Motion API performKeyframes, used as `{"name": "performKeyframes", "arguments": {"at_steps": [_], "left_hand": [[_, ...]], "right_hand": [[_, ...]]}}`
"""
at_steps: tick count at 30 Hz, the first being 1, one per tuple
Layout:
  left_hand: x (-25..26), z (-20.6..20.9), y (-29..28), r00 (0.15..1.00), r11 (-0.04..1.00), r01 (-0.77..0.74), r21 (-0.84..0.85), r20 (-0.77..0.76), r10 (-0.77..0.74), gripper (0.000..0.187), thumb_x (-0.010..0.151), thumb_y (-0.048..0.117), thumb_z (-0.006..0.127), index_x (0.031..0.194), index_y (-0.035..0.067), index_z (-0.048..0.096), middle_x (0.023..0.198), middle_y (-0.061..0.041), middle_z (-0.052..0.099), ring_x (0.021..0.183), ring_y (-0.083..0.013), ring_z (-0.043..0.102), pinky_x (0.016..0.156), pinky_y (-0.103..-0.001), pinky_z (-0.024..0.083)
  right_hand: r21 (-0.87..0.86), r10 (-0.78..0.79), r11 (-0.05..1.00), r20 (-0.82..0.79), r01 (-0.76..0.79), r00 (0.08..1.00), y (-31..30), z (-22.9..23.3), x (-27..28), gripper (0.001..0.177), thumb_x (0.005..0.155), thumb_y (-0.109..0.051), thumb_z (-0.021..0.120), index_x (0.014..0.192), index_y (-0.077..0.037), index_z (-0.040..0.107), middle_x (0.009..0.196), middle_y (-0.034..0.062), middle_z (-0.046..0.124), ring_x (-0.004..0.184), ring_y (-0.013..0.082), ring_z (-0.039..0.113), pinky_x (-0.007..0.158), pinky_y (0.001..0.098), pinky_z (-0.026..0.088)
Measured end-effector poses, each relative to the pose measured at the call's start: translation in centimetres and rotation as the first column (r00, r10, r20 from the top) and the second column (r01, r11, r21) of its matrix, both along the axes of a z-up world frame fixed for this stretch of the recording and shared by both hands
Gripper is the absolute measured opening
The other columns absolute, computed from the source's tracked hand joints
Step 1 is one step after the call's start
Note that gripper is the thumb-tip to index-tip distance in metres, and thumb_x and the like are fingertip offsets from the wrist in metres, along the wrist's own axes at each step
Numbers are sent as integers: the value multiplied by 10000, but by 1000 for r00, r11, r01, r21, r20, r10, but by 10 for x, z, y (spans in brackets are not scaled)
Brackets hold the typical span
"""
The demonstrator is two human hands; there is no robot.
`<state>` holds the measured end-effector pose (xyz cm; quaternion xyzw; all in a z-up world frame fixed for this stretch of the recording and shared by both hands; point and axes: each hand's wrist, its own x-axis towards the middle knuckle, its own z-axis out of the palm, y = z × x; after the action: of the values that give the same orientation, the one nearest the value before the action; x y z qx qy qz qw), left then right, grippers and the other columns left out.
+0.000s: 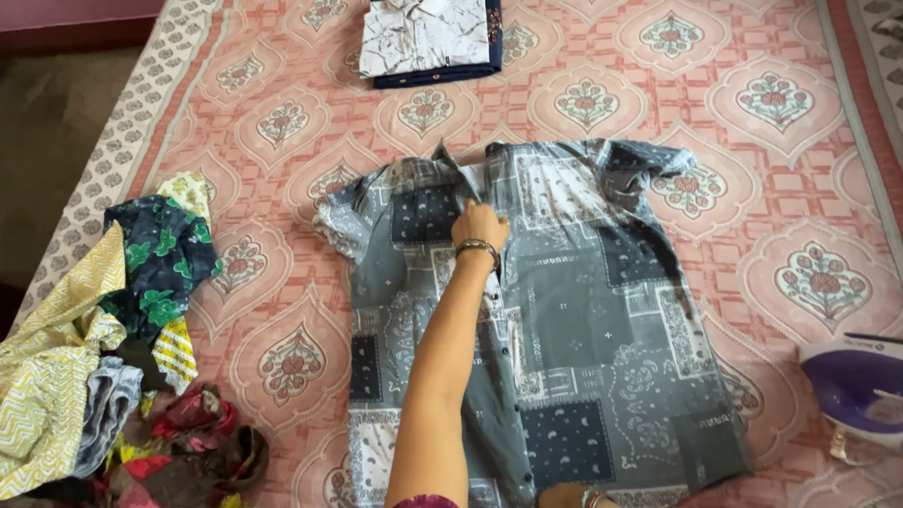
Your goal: Ironing a patterned shirt on a bed surface.
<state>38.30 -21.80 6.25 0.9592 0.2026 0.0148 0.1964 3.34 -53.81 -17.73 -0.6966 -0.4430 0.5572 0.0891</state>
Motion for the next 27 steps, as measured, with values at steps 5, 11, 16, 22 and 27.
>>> {"name": "performKeyframes", "arguments": {"at_steps": [5,11,16,22,27], "left_hand": [[26,-67,23,994,996,-83,-17,-68,81,320,855,321,730,1039,63,774,1207,-230,686,999,-396,723,835,-483,594],[27,-77,41,987,970,-118,-212,-133,91,369,827,372,766,970,32,777,1077,-237,730,1008,-390,715,861,-467,578],[31,-99,49,987,918,24,-396,-137,-85,425,711,406,772,796,-10,789,856,-222,775,815,-373,770,810,-442,599],[11,-80,46,989,921,-10,-389,-141,-49,519,779,540,809,825,24,773,827,-186,721,803,-313,731,783,-404,573],[4,-134,58,996,919,7,-394,89,31,232,758,329,769,870,126,785,897,-149,776,818,-314,764,787,-412,596]], "right_hand": [[23,6,1000,3,-6,1000,8,61,26,228,874,-251,677,993,-75,760,990,225,709,970,427,688,833,500,558],[-32,-38,999,13,39,999,22,159,36,297,845,-324,655,920,-51,745,929,218,721,907,394,715,796,466,568],[-75,-49,996,-10,48,999,28,179,43,314,856,-351,657,906,-55,747,903,195,728,878,364,721,779,443,570],[-94,-87,992,-64,80,994,28,171,42,320,853,-344,664,861,-37,755,800,154,736,764,291,742,703,392,585],[-143,-89,988,-164,65,982,27,176,44,239,875,-274,661,861,-64,774,764,99,735,683,230,716,634,362,569]]}}
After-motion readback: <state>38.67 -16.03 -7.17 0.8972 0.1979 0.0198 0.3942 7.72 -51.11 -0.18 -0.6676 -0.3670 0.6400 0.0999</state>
